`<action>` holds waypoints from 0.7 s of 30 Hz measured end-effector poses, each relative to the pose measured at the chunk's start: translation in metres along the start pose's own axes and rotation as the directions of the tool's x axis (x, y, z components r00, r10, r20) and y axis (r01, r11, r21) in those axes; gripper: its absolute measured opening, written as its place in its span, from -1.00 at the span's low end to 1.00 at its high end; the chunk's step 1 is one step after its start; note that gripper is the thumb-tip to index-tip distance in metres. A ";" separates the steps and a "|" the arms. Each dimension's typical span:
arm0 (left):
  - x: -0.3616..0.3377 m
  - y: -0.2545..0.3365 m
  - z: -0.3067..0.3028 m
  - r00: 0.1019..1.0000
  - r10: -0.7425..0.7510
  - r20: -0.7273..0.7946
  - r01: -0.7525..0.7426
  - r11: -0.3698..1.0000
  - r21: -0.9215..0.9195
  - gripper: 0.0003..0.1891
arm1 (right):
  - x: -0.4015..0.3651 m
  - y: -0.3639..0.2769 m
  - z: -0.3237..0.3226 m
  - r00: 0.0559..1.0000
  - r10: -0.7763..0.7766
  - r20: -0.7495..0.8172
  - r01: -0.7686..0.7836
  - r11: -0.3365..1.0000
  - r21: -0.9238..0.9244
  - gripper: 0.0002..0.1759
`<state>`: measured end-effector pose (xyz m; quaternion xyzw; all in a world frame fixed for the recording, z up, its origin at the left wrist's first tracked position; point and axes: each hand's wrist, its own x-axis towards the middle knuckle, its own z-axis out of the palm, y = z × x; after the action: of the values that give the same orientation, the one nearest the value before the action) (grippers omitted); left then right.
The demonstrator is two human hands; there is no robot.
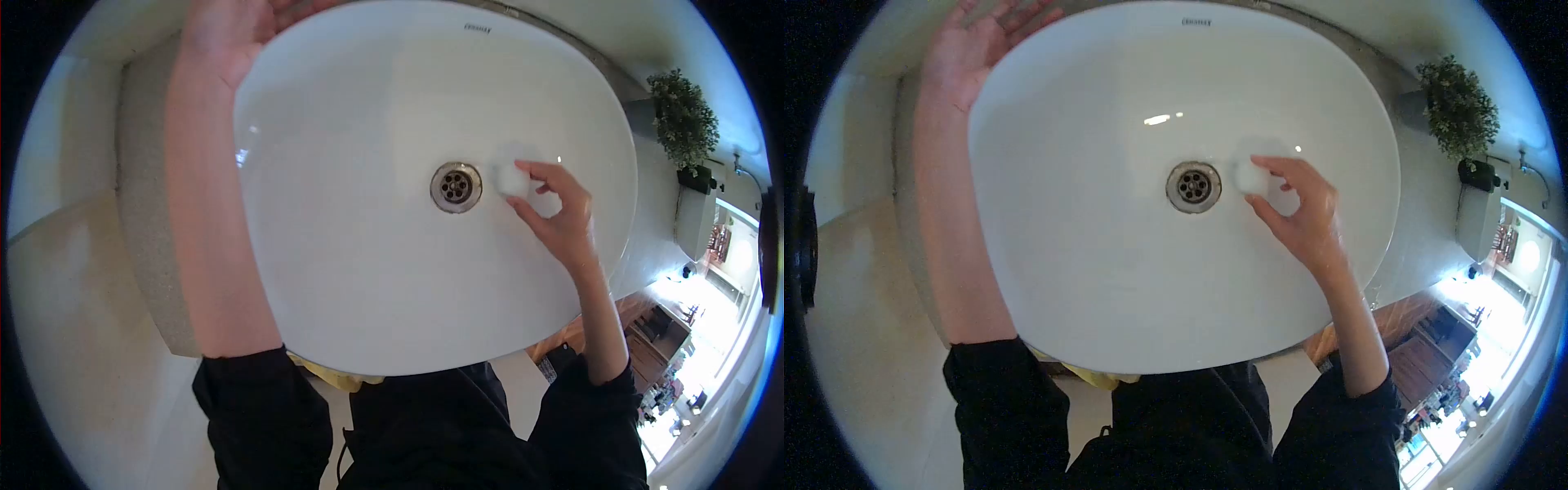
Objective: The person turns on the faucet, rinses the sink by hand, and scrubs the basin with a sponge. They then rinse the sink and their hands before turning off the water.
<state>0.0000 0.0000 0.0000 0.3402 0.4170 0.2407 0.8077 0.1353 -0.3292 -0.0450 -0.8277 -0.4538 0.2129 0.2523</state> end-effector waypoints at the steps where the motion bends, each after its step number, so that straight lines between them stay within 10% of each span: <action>1: 0.000 -0.004 -0.006 0.993 0.010 0.117 -0.004 0.999 -0.050 -0.50 | -0.006 0.009 0.006 0.999 0.014 -0.041 -0.014 1.000 0.005 -0.45; 5: 0.024 0.007 -0.019 0.981 -0.018 0.194 0.017 1.000 0.009 -0.37 | -0.024 -0.001 0.001 0.989 0.089 -0.115 -0.093 0.995 -0.024 -0.52; 10: 0.022 -0.010 -0.020 0.900 0.433 0.041 -0.431 0.875 0.222 -0.54 | -0.023 -0.026 -0.023 0.952 -0.131 -0.276 0.091 0.984 -0.152 -0.54; 16: -0.023 -0.046 -0.018 0.458 0.858 0.233 -0.832 0.321 0.452 -0.67 | 0.048 -0.017 -0.062 0.838 0.162 -0.521 0.114 0.882 0.458 -0.61; 21: -0.137 -0.089 -0.011 0.579 0.772 0.263 -0.692 0.296 0.658 -0.67 | 0.140 -0.041 -0.080 0.838 0.151 -0.525 0.255 0.741 0.621 -0.43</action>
<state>-0.0736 -0.1463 -0.0011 0.7578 0.3137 0.4205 0.3879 0.2249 -0.2081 0.0252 -0.6923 -0.2800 0.1102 0.6558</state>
